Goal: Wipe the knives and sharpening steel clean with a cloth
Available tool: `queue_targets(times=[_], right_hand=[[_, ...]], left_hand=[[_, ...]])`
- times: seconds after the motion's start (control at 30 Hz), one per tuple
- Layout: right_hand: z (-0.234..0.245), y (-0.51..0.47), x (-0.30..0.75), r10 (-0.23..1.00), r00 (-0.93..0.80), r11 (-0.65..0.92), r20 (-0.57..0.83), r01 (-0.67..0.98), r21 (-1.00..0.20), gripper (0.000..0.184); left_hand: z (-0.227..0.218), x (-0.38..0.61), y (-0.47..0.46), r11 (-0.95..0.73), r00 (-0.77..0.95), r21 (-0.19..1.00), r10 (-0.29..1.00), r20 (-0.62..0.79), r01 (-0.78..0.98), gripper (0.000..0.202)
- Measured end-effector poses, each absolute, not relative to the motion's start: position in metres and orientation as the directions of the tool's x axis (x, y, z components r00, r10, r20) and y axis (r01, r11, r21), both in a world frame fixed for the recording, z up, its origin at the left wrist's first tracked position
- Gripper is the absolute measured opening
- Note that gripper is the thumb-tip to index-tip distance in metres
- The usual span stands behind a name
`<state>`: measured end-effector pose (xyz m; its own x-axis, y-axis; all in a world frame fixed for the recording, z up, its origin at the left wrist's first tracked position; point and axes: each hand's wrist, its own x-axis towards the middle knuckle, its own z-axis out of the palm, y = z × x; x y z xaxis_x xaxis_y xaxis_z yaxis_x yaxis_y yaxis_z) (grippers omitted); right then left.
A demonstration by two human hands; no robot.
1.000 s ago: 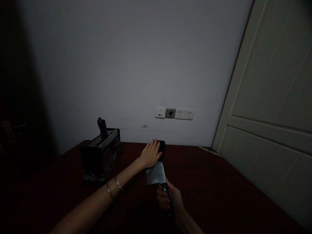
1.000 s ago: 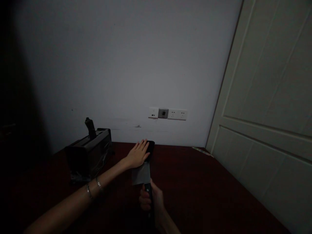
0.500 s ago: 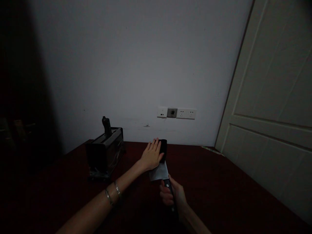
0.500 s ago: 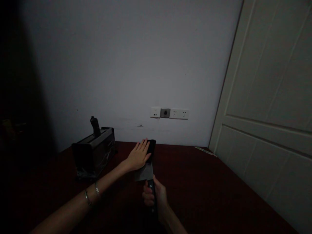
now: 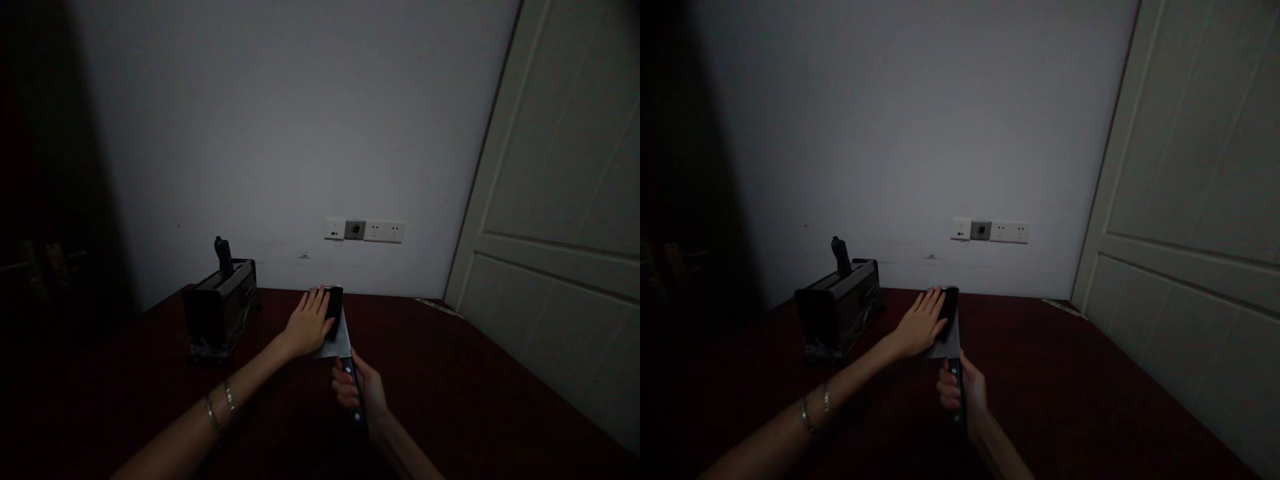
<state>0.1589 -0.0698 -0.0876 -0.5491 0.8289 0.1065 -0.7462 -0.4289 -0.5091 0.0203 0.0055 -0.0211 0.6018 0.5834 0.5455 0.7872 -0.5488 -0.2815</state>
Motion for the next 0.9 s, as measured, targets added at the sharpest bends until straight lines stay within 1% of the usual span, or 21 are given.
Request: queue_targets(times=[0.13, 0.27, 0.37, 0.57, 0.63, 0.77, 0.83, 0.9], right_hand=[[-0.083, -0.069, 0.165, 0.866, -0.487, -0.38, 0.116, -0.79, -0.481, 0.029], [-0.084, -0.073, 0.159, 0.836, -0.534, -0.421, 0.126, -0.771, -0.477, 0.028], [-0.085, -0.073, 0.157, 0.813, -0.569, -0.449, 0.123, -0.747, -0.49, 0.028], [-0.081, -0.072, 0.164, 0.846, -0.519, -0.408, 0.123, -0.778, -0.478, 0.027], [-0.082, -0.073, 0.162, 0.831, -0.54, -0.425, 0.13, -0.768, -0.479, 0.027], [-0.085, -0.076, 0.154, 0.764, -0.631, -0.502, 0.138, -0.715, -0.487, 0.028], [-0.085, -0.076, 0.153, 0.754, -0.642, -0.51, 0.139, -0.706, -0.492, 0.029], [-0.083, -0.076, 0.155, 0.77, -0.623, -0.49, 0.136, -0.714, -0.499, 0.029]], left_hand=[[-0.03, 0.02, -0.013, -0.623, 0.678, -0.316, 0.513, 0.527, 0.716, 0.058], [-0.015, 0.011, 0.008, -0.569, 0.627, -0.291, 0.584, 0.516, 0.769, 0.058], [-0.01, 0.006, 0.017, -0.555, 0.621, -0.299, 0.596, 0.508, 0.777, 0.058], [-0.025, 0.005, -0.015, -0.668, 0.748, -0.361, 0.483, 0.455, 0.651, 0.057], [-0.023, 0.001, -0.009, -0.655, 0.733, -0.35, 0.504, 0.457, 0.669, 0.058], [-0.008, -0.014, 0.031, -0.55, 0.622, -0.303, 0.606, 0.496, 0.778, 0.058], [-0.003, -0.017, 0.043, -0.531, 0.608, -0.307, 0.608, 0.511, 0.79, 0.057], [-0.003, -0.015, 0.037, -0.551, 0.636, -0.331, 0.575, 0.514, 0.766, 0.057]])
